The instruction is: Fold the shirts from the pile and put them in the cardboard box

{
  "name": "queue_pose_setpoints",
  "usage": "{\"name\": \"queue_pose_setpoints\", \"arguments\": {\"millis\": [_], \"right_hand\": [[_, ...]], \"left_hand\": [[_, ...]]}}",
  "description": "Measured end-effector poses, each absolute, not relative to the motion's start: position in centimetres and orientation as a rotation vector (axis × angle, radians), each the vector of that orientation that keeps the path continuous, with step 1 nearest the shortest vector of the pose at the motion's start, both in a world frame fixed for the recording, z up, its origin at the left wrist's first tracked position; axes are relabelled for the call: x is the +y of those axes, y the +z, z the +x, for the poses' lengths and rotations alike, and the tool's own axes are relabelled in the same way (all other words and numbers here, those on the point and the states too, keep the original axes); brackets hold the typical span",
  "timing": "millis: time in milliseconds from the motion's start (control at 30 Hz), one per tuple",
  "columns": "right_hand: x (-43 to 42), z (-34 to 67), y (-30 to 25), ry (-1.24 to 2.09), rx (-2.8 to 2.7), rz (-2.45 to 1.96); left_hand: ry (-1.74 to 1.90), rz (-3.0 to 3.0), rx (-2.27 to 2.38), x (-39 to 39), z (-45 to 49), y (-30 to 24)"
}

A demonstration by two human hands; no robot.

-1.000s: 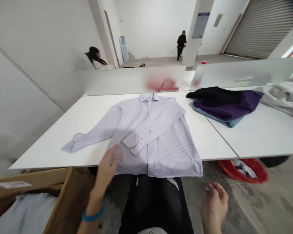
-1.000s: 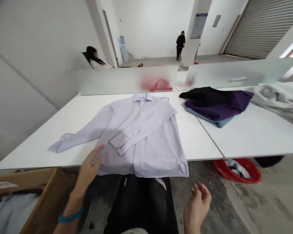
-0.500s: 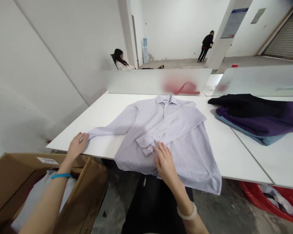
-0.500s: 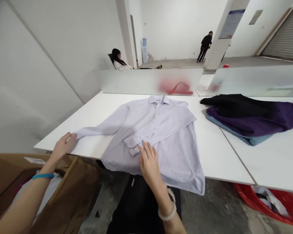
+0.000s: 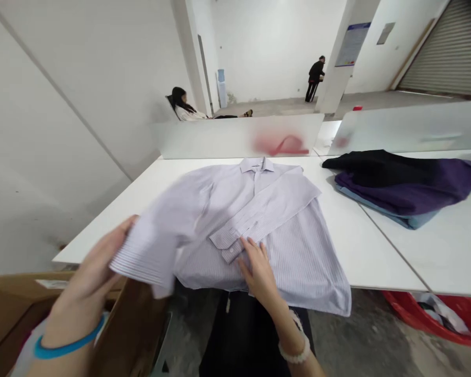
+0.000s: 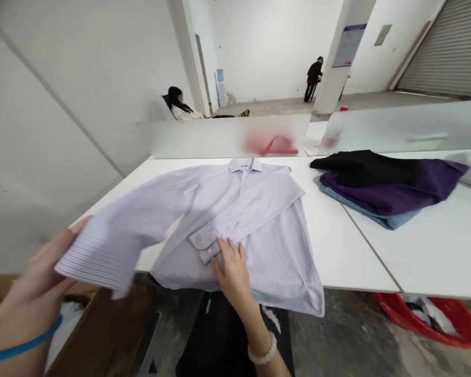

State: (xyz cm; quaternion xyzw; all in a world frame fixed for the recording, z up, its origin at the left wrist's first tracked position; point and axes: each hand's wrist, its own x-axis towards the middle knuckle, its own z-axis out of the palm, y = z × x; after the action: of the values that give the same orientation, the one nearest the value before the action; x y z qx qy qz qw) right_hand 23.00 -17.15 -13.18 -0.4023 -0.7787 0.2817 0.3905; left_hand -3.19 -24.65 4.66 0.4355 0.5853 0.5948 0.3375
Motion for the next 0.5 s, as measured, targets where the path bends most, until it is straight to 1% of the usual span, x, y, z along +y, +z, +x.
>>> {"name": "queue_pose_setpoints", "arguments": {"millis": [100, 133, 200, 300, 367, 500], "right_hand": [[-16.6, 24.6, -12.2, 1.100, -1.606, -1.007], [-16.5, 25.4, -12.0, 1.172, -1.497, -1.031], [-16.6, 27.2, -11.7, 1.241, -1.373, -1.084], [-17.5, 29.1, -11.7, 1.334, -1.391, -1.105], [-18.2, 29.5, -11.5, 1.349, -1.521, -1.083], [-17.4, 28.5, -8.9, 1.140, -1.809, -0.921]], "left_hand": [[0.812, 1.792, 1.123, -23.4, 1.5, 4.8], [0.589, 1.893, 1.056, -23.0, 2.7, 4.6], [0.300, 1.978, 1.048, -22.1, 4.4, 3.7], [0.095, 2.039, 1.094, -21.4, 5.5, 1.2], [0.059, 2.072, 1.114, -21.2, 5.5, -0.8], [0.138, 2.070, 1.101, -20.9, 4.9, -3.1]]}}
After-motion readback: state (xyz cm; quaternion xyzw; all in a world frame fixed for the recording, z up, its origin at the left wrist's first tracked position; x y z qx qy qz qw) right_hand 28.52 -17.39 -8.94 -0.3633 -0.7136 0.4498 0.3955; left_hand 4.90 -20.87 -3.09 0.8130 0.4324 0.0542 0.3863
